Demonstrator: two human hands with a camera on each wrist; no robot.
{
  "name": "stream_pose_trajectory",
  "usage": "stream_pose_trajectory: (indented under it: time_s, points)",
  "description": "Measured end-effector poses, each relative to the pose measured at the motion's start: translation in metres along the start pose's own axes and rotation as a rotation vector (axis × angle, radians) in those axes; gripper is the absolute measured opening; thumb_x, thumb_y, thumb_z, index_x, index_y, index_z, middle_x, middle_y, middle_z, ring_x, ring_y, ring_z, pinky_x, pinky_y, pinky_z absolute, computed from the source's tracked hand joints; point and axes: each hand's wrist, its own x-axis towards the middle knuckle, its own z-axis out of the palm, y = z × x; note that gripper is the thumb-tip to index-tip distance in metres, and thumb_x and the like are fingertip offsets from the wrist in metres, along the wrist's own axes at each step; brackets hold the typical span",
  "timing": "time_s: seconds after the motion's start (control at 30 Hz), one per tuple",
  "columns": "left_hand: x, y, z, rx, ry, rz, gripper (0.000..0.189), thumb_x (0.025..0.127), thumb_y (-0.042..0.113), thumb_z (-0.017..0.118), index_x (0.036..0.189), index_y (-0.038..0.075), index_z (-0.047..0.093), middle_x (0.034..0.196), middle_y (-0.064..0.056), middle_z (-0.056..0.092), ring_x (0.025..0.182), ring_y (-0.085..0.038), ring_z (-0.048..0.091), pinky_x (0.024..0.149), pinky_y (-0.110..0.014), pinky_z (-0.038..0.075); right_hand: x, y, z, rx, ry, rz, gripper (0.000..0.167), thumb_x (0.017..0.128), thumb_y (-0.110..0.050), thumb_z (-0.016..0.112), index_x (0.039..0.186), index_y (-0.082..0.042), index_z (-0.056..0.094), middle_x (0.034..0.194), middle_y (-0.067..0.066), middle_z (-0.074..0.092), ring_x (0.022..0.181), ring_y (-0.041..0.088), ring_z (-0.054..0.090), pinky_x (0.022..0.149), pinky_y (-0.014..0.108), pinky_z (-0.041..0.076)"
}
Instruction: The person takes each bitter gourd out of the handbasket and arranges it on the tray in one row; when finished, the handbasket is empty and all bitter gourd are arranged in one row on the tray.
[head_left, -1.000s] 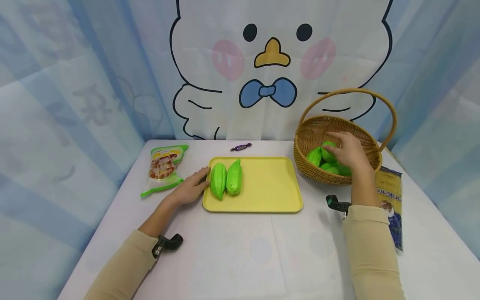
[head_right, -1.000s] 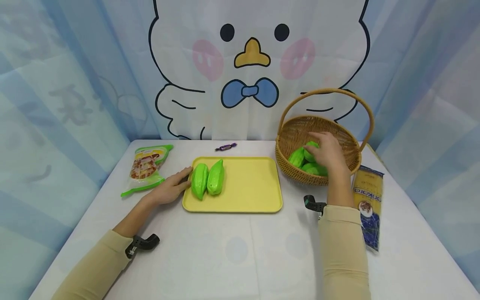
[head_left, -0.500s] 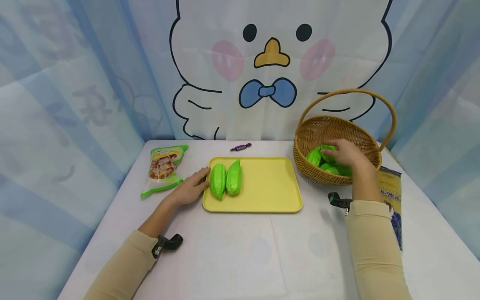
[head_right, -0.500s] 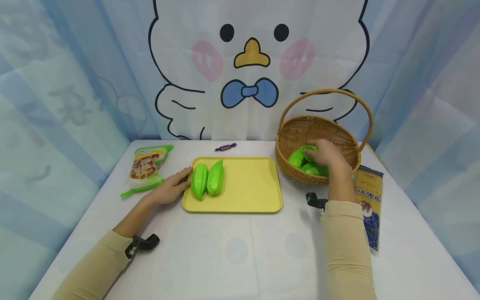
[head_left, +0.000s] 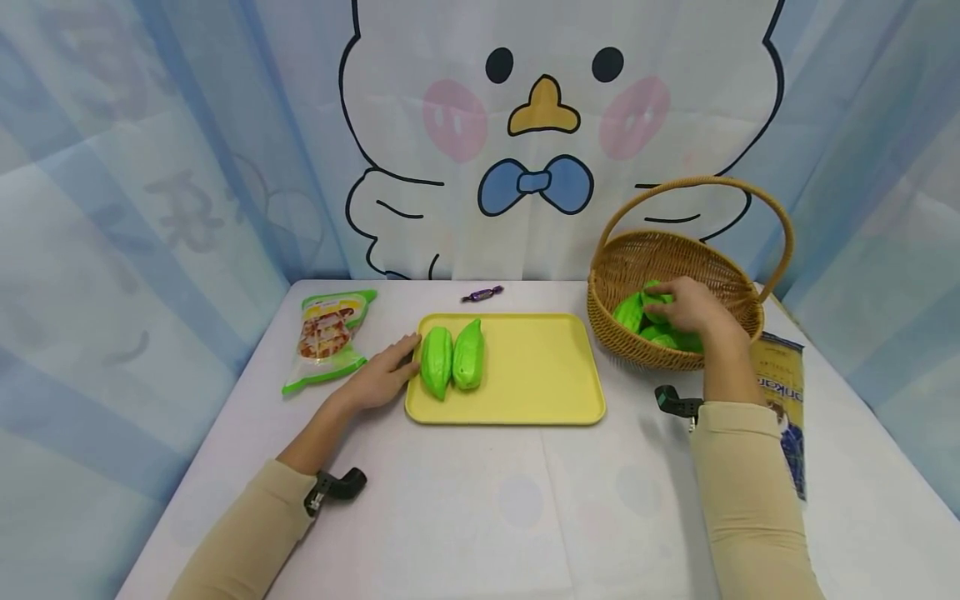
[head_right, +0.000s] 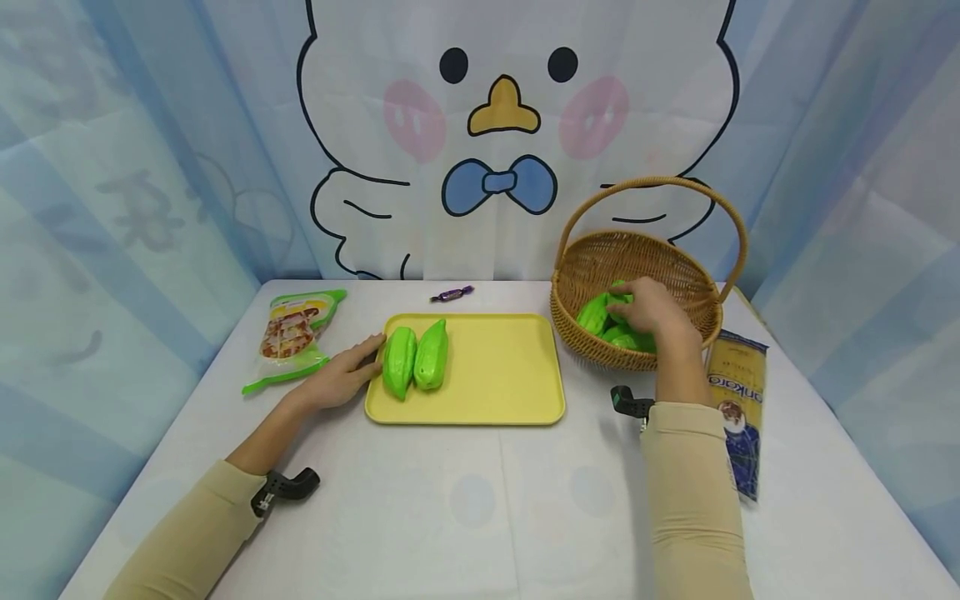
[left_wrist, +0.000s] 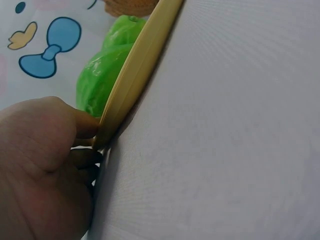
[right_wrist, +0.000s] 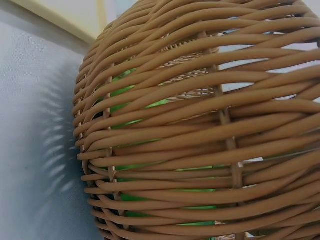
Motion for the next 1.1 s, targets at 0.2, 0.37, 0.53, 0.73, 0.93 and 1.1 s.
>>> stream_pose_trajectory:
  time_s: [0.2, 0.37, 0.53, 0.73, 0.93, 1.1]
  points:
    - [0.0, 0.0, 0.0, 0.0, -0.001, 0.0, 0.061, 0.114, 0.028, 0.041, 0.167, 0.007, 0.021, 0.174, -0.016, 0.017, 0.162, -0.037, 0.011, 0.132, -0.056, 0.009, -0.004, 0.0, -0.001, 0.033, 0.032, -0.023, 0.052, 0.108, -0.025, 0.059, 0.153, -0.001, 0.049, 0.158, 0.037, 0.036, 0.14, 0.053, 0.041, 0.111, 0.07, 0.041]
    - [-0.001, 0.0, 0.0, 0.0, -0.001, 0.002, 0.061, 0.114, 0.028, 0.041, 0.167, 0.007, 0.02, 0.174, -0.017, 0.017, 0.162, -0.037, 0.011, 0.132, -0.056, 0.009, -0.011, -0.004, -0.003, 0.044, 0.078, -0.043, 0.054, 0.108, -0.027, 0.06, 0.155, -0.002, 0.048, 0.16, 0.036, 0.034, 0.147, 0.057, 0.029, 0.116, 0.074, 0.032]
    - [-0.001, -0.001, 0.0, 0.009, 0.002, -0.003, 0.061, 0.114, 0.028, 0.041, 0.167, 0.008, 0.02, 0.174, -0.017, 0.017, 0.162, -0.037, 0.011, 0.132, -0.056, 0.009, -0.02, -0.01, -0.003, 0.054, 0.141, -0.072, 0.055, 0.106, -0.027, 0.062, 0.154, -0.002, 0.049, 0.16, 0.035, 0.034, 0.148, 0.057, 0.029, 0.116, 0.074, 0.033]
    - [0.0, -0.001, 0.0, 0.014, 0.003, -0.007, 0.061, 0.114, 0.028, 0.042, 0.167, 0.008, 0.02, 0.174, -0.016, 0.017, 0.162, -0.036, 0.011, 0.132, -0.055, 0.009, -0.031, -0.017, -0.001, 0.081, 0.219, -0.082, 0.056, 0.105, -0.029, 0.065, 0.155, -0.008, 0.05, 0.163, 0.031, 0.033, 0.141, 0.056, 0.037, 0.11, 0.075, 0.037]
    - [0.001, -0.001, 0.0, 0.016, 0.006, -0.013, 0.061, 0.114, 0.028, 0.041, 0.167, 0.009, 0.02, 0.174, -0.016, 0.017, 0.162, -0.036, 0.012, 0.133, -0.055, 0.009, -0.045, -0.026, -0.005, 0.115, 0.288, -0.085, 0.057, 0.103, -0.034, 0.068, 0.153, -0.013, 0.054, 0.167, 0.026, 0.032, 0.15, 0.055, 0.027, 0.115, 0.076, 0.029]
    - [0.001, -0.002, 0.001, 0.022, 0.003, -0.007, 0.061, 0.114, 0.028, 0.041, 0.167, 0.009, 0.021, 0.174, -0.016, 0.018, 0.162, -0.036, 0.012, 0.133, -0.055, 0.009, -0.057, -0.034, -0.008, 0.169, 0.337, -0.116, 0.057, 0.101, -0.037, 0.07, 0.15, -0.013, 0.057, 0.167, 0.02, 0.034, 0.148, 0.051, 0.032, 0.112, 0.073, 0.036]
